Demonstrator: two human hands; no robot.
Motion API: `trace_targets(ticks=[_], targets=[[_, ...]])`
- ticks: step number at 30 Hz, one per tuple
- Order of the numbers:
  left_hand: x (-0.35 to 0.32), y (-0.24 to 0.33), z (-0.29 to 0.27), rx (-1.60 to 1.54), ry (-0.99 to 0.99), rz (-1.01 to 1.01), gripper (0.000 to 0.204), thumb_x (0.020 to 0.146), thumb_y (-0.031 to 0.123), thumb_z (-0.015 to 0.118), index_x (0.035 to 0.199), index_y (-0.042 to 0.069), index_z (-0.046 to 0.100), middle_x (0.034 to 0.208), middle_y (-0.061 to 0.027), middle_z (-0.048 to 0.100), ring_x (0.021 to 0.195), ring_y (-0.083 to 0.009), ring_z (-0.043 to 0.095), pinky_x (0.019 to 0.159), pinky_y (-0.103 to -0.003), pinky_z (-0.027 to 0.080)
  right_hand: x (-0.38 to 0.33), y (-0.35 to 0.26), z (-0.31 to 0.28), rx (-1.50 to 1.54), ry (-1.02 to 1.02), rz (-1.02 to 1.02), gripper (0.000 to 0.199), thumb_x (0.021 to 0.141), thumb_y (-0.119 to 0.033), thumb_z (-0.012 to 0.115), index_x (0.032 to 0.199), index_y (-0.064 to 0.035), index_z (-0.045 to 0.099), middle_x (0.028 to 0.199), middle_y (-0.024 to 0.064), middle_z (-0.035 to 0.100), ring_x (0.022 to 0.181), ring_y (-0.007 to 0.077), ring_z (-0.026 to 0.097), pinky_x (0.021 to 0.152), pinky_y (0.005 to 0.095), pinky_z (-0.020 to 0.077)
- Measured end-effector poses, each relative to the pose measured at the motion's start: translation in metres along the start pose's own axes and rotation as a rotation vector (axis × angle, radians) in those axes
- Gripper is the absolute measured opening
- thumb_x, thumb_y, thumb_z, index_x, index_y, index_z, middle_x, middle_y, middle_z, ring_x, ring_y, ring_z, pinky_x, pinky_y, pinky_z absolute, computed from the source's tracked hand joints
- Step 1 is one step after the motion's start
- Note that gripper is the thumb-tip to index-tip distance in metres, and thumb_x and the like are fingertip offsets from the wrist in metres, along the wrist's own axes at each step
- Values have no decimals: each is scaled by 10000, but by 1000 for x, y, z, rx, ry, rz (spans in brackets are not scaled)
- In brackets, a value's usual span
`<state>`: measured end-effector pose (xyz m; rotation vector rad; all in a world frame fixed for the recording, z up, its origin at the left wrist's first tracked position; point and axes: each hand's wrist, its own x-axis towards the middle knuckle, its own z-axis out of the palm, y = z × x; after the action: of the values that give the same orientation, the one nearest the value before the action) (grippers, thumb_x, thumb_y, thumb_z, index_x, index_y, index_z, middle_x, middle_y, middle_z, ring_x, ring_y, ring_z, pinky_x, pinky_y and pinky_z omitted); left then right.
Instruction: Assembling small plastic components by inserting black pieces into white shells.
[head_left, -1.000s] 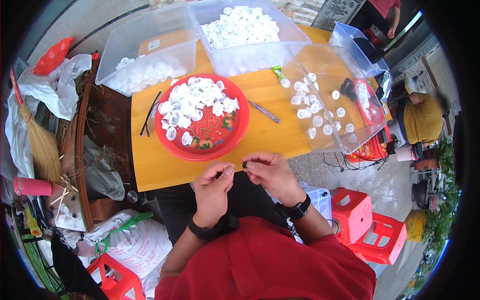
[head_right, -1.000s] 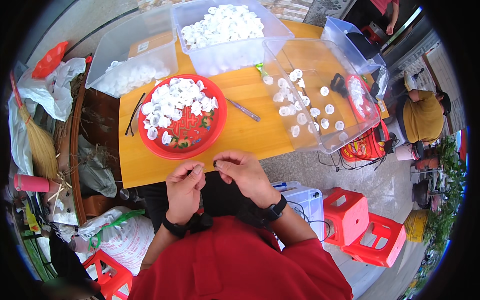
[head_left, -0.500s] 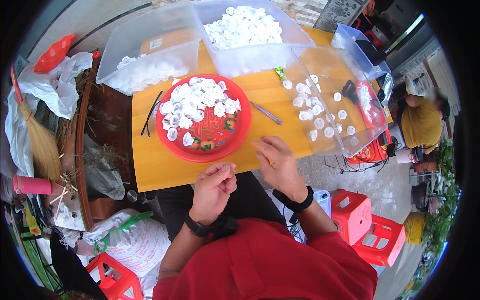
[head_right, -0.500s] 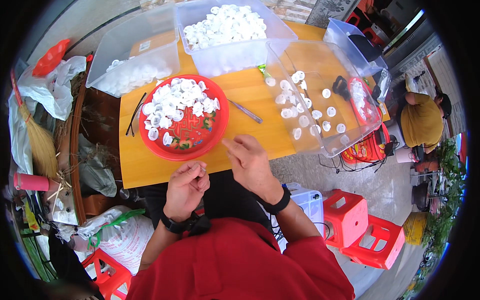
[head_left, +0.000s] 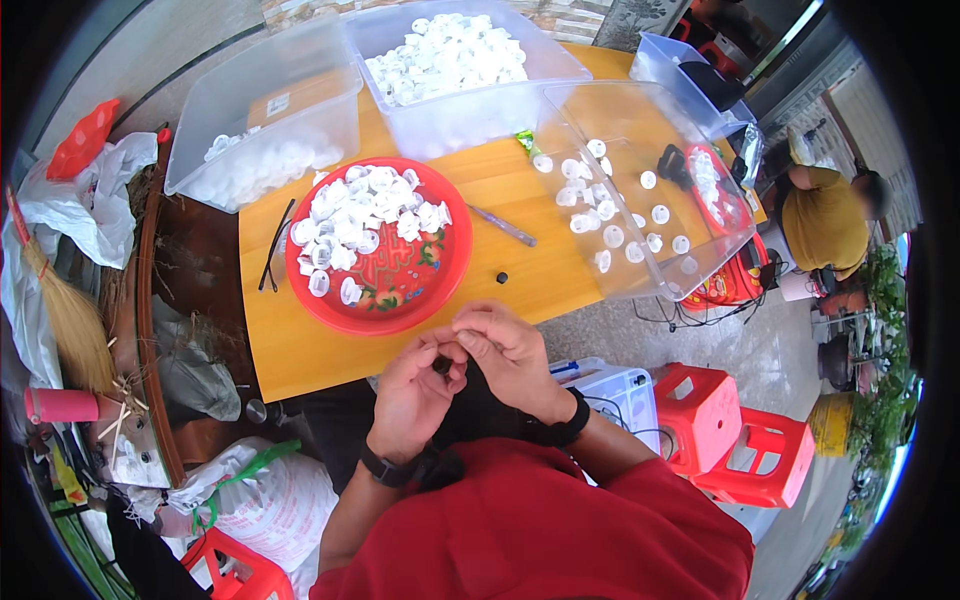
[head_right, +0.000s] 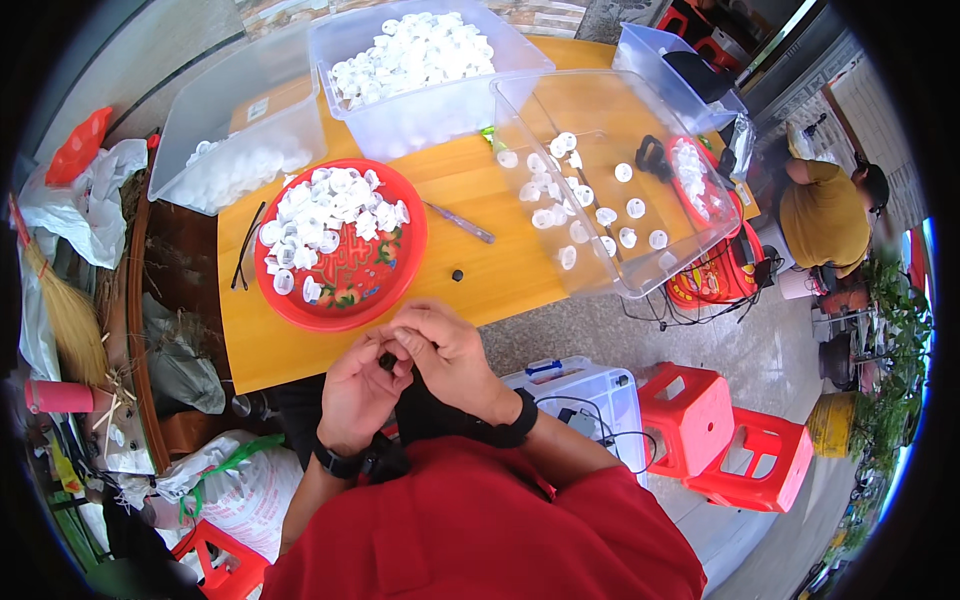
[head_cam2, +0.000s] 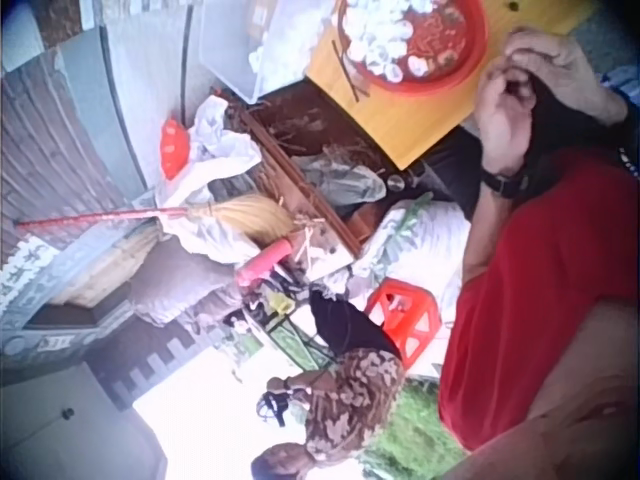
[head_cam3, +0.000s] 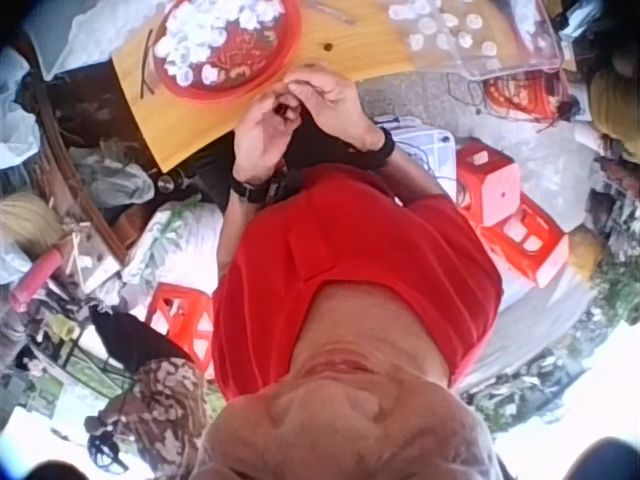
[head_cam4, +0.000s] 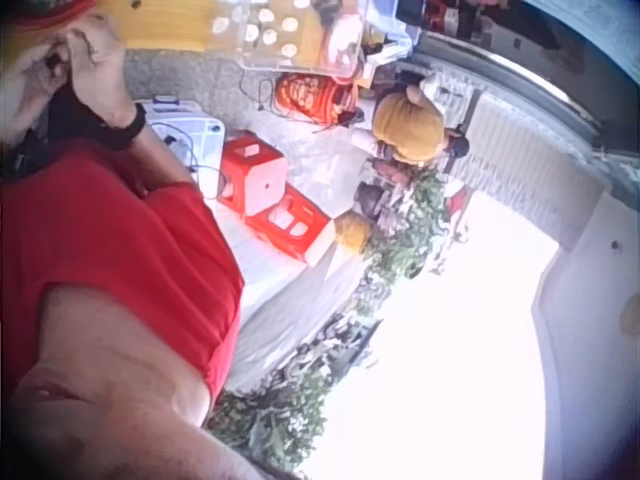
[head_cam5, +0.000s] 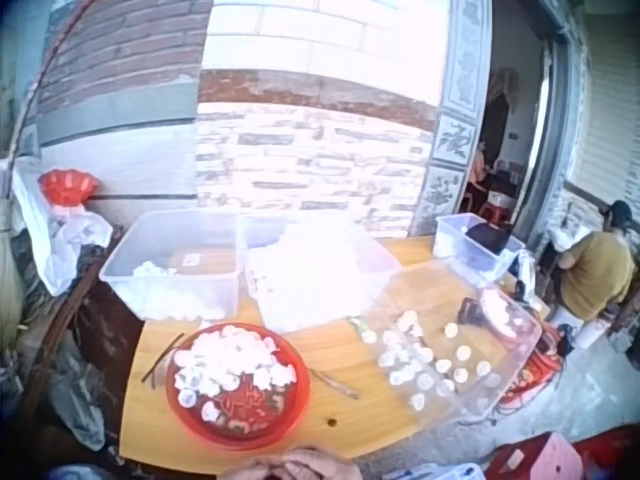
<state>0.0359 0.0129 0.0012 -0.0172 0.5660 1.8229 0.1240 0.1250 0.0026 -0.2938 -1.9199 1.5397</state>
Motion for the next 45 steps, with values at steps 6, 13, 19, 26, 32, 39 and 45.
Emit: trace_targets(ticks=[6, 13, 19, 26, 32, 39, 45], targets=[[-4, 10, -16, 46, -97, 51, 200, 842, 19, 441, 1027, 37, 514, 1056, -162, 578, 890, -176, 542, 775, -291, 433, 8, -11, -20, 208, 12, 504, 133, 876, -100, 555, 956, -2, 598, 689, 26, 591, 537, 62, 522, 491, 192, 437], [-4, 10, -24, 196, -57, 288, 185, 860, -62, 462, 1022, 7, 518, 1087, -177, 566, 904, -199, 588, 772, -278, 496, 8, -19, -11, 155, -122, 589, 133, 867, -78, 556, 942, 5, 628, 729, 37, 598, 603, 70, 539, 548, 196, 452], [-4, 9, -32, 166, 76, 362, 167, 850, -56, 505, 1001, -17, 565, 1017, -168, 601, 861, -200, 615, 735, -277, 529, 9, -19, 13, 134, -174, 429, 123, 854, -13, 545, 949, 2, 621, 780, 29, 599, 654, 73, 550, 590, 203, 462], [-7, 8, -40, 150, -39, 436, 192, 846, -45, 508, 1021, -7, 580, 1003, -151, 615, 881, -217, 619, 765, -299, 519, 14, -21, 29, 62, -147, 506, 87, 854, 6, 528, 919, 31, 579, 781, 54, 594, 663, 98, 565, 616, 228, 466], [-10, 10, -39, 111, -66, 425, 215, 845, -59, 503, 1042, -20, 581, 1009, -152, 613, 902, -217, 611, 789, -298, 510, 13, -16, 31, -93, -117, 151, 88, 834, 32, 531, 906, 26, 582, 787, 85, 569, 667, 136, 586, 614, 238, 467], [-9, 10, -44, 68, -112, 429, 221, 833, -59, 529, 1047, -25, 570, 1008, -145, 609, 894, -213, 611, 788, -295, 512, 15, -28, 33, -255, -77, 48, 142, 774, 59, 571, 903, 11, 608, 785, 103, 599, 659, 156, 596, 560, 259, 470], [-11, 10, -38, 40, -92, 430, 238, 810, -83, 547, 1039, -23, 571, 1015, -134, 609, 892, -204, 610, 810, -304, 510, 16, -37, 38, -422, -45, -122, 176, 732, 72, 585, 897, 10, 586, 789, 135, 595, 681, 260, 595, 581, 326, 481]])
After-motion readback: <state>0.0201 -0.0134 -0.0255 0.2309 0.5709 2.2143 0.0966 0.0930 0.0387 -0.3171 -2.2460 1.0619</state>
